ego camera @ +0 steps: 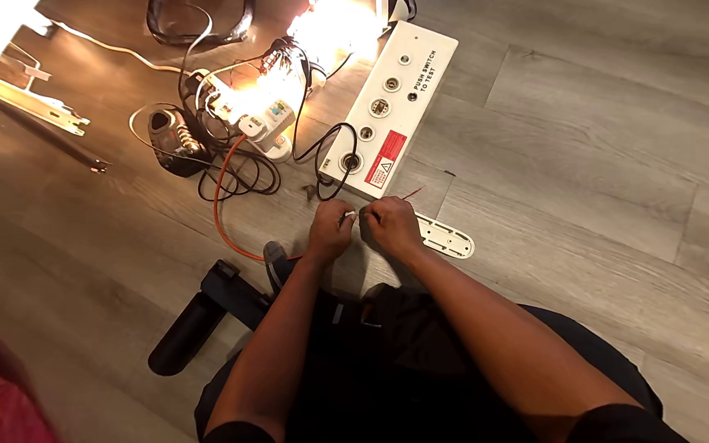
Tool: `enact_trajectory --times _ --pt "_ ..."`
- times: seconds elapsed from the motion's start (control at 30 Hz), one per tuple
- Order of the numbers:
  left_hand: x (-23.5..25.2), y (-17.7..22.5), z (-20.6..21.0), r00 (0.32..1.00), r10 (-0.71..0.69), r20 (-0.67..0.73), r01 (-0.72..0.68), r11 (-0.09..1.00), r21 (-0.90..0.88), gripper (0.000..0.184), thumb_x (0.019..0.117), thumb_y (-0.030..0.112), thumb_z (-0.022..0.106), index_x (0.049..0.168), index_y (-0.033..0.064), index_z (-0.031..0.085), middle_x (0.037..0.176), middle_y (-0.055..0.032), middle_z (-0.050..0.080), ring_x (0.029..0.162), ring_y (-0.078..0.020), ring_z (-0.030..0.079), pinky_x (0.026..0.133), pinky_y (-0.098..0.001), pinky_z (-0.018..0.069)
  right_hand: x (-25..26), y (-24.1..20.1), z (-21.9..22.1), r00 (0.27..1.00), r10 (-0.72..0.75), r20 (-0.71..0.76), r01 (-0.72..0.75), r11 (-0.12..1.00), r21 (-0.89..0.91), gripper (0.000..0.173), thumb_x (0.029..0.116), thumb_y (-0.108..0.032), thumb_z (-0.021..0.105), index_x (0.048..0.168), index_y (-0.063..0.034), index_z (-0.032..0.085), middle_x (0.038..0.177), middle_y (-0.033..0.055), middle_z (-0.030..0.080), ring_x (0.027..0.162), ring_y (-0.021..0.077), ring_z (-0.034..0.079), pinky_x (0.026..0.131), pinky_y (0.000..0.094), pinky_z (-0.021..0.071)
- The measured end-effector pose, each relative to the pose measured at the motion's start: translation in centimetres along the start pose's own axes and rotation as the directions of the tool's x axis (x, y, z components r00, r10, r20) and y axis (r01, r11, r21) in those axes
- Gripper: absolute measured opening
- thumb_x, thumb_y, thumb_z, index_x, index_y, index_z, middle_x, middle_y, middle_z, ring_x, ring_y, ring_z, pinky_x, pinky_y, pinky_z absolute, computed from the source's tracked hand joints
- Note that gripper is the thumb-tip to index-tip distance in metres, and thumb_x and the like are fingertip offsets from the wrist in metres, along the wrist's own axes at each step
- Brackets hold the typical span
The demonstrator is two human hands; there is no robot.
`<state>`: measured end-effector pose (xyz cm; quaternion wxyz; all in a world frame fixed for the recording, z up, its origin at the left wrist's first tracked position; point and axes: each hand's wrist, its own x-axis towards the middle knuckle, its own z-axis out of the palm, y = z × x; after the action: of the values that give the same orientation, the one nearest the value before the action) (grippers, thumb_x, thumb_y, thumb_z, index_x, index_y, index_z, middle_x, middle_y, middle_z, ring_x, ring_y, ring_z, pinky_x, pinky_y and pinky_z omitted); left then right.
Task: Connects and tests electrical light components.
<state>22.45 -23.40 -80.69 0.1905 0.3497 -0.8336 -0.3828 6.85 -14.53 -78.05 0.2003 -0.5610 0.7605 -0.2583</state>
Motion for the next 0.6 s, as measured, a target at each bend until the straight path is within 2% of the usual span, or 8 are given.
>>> enact_trajectory --times 0.3,0.6 --pt "-0.03 -0.03 0.05 1.0 0.023 0.013 -0.023 0.999 0.023 0.014 0.0985 0.011 0.059 0.1 0.0057 0.072 0.108 -0.0086 0.069 0.11 -0.0239 0.061 0.099 -0.0433 0.048 0.02 0.0 -0.06 0.999 -0.025 0.041 0.024 0.999 0.023 0.016 0.0976 -0.013 0.06 0.093 -0.0069 0.074 0.097 0.0102 0.073 0.102 0.0294 0.067 0.091 0.051 0.0499" --pt "-0.1 0.2 -0.14 0.999 0.043 0.032 -0.044 0.999 0.032 0.014 0.0981 0.011 0.059 0.1 0.0054 0.072 0.109 -0.0091 0.069 0.112 -0.0256 0.061 0.099 -0.0445 0.0484 0.08 0.37 0.1 0.994 -0.071 0.079 0.065 0.995 0.071 0.017 0.0982 -0.011 0.058 0.097 -0.0056 0.074 0.096 0.0109 0.071 0.097 0.0281 0.068 0.088 0.0516 0.0512"
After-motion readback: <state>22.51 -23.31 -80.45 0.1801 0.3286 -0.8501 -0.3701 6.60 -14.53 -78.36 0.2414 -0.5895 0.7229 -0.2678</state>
